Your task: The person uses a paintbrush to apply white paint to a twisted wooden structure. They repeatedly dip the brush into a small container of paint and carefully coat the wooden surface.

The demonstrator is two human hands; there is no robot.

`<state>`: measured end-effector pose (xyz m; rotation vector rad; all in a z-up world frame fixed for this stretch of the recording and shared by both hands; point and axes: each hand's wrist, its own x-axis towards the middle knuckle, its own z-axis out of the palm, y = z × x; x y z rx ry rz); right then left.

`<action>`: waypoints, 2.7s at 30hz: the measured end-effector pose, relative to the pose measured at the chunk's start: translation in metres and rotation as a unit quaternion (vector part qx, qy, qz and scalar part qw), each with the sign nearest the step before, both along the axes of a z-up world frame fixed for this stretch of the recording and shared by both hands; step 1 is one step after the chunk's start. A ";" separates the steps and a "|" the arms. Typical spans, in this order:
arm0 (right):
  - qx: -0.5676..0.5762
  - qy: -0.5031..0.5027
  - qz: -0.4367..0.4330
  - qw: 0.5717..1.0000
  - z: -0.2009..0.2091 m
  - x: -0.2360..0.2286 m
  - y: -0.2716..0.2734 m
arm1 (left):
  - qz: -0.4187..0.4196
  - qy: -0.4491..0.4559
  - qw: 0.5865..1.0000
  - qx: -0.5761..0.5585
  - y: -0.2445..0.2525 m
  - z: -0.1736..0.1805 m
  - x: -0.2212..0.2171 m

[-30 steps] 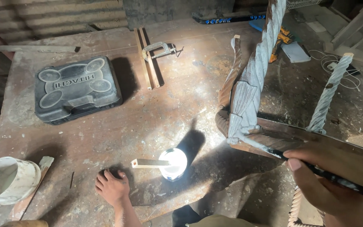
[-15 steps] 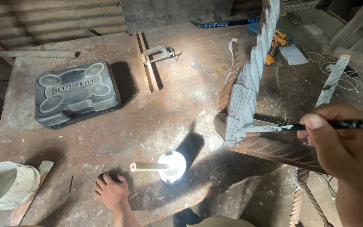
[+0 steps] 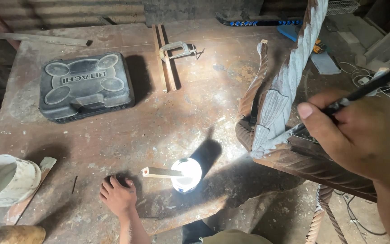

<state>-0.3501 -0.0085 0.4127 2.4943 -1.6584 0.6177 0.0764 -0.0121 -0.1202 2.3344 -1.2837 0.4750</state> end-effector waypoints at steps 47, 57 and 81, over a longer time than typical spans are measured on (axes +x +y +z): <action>-0.115 -0.027 0.066 0.991 -0.004 -0.022 0.003 | 0.000 -0.003 1.000 -0.007 0.002 -0.002 -0.003; -0.186 -0.100 0.161 0.964 -0.023 -0.033 0.003 | 0.012 -0.006 1.000 0.007 -0.001 -0.005 0.000; -0.119 -0.152 0.051 0.980 -0.031 -0.025 0.037 | 0.008 -0.020 1.000 -0.009 0.002 -0.003 -0.002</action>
